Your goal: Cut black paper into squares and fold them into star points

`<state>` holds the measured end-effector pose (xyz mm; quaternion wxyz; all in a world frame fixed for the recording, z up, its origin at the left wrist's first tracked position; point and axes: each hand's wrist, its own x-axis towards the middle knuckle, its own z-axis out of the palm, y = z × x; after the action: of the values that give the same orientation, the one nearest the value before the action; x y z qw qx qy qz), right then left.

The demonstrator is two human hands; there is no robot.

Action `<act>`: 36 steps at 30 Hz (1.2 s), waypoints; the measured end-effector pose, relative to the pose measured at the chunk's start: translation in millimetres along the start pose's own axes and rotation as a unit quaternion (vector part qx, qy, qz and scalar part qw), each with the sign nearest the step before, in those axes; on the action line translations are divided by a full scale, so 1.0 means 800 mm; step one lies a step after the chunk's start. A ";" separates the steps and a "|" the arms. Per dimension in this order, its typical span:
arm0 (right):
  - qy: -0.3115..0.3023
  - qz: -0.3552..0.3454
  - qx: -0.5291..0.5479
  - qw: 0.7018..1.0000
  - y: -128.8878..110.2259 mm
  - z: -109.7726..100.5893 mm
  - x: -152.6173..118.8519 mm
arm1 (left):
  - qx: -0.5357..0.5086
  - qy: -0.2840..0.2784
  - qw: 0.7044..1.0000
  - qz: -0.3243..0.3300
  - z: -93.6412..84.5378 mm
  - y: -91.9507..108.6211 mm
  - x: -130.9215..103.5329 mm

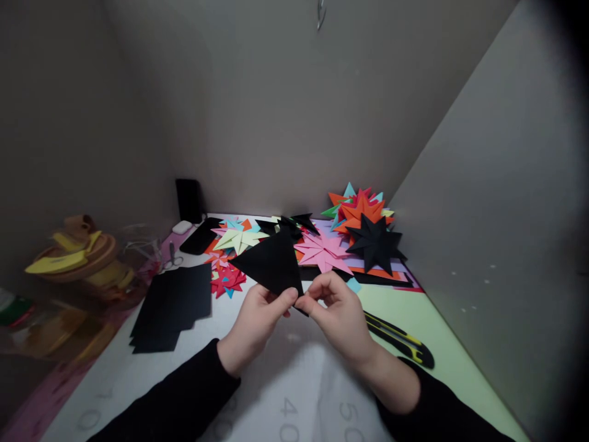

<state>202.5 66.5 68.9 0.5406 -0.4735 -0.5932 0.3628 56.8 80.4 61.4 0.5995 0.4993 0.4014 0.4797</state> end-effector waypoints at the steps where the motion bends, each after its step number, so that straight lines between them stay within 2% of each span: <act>1: -0.003 0.006 0.012 1.000 0.000 0.001 -0.001 | 0.003 0.004 1.000 -0.002 0.000 0.000 0.000; 4: -0.031 0.039 0.047 0.998 0.000 0.002 -0.002 | -0.020 0.003 1.000 0.015 0.002 0.003 0.000; 7: -0.053 0.035 0.030 0.998 -0.001 -0.002 0.004 | -0.035 -0.016 0.999 0.034 0.004 0.006 -0.001; 11: -0.062 0.023 -0.034 0.997 -0.002 -0.009 0.011 | 0.057 -0.005 0.997 0.042 0.006 0.010 -0.003; 13: -0.052 0.025 -0.028 0.998 0.001 -0.010 0.010 | 0.100 0.010 0.994 0.041 0.006 0.011 -0.003; 16: -0.025 0.033 0.045 0.998 0.011 -0.006 0.007 | 0.139 0.001 0.989 0.043 0.005 0.009 -0.003; 19: 0.013 0.053 0.120 0.991 0.020 -0.001 0.005 | 0.117 -0.018 0.993 0.028 0.003 0.005 -0.002; 21: 0.033 0.071 0.147 0.986 0.022 0.001 0.007 | 0.099 -0.011 0.995 0.007 0.001 0.003 -0.002; 23: 0.019 0.088 0.135 0.987 0.018 0.001 0.010 | 0.100 -0.001 0.995 0.002 0.000 0.003 -0.002; 26: -0.037 0.107 0.066 0.991 0.011 0.001 0.013 | 0.133 -0.003 0.991 0.030 -0.003 0.000 -0.002; 28: -0.048 0.117 0.048 0.991 0.010 0.001 0.014 | 0.165 -0.002 0.985 0.051 -0.005 -0.003 -0.002; 33: -0.007 0.114 0.177 0.978 0.018 0.005 0.016 | 0.245 0.026 0.962 0.119 -0.012 -0.002 -0.002; 36: 0.008 0.102 0.227 0.968 0.017 0.003 0.020 | 0.318 0.031 0.928 0.190 -0.017 0.007 -0.002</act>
<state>202.9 85.9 60.1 0.5990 -0.3986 -0.4397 0.5376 42.3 81.6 64.8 0.2943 0.7158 0.4487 0.4469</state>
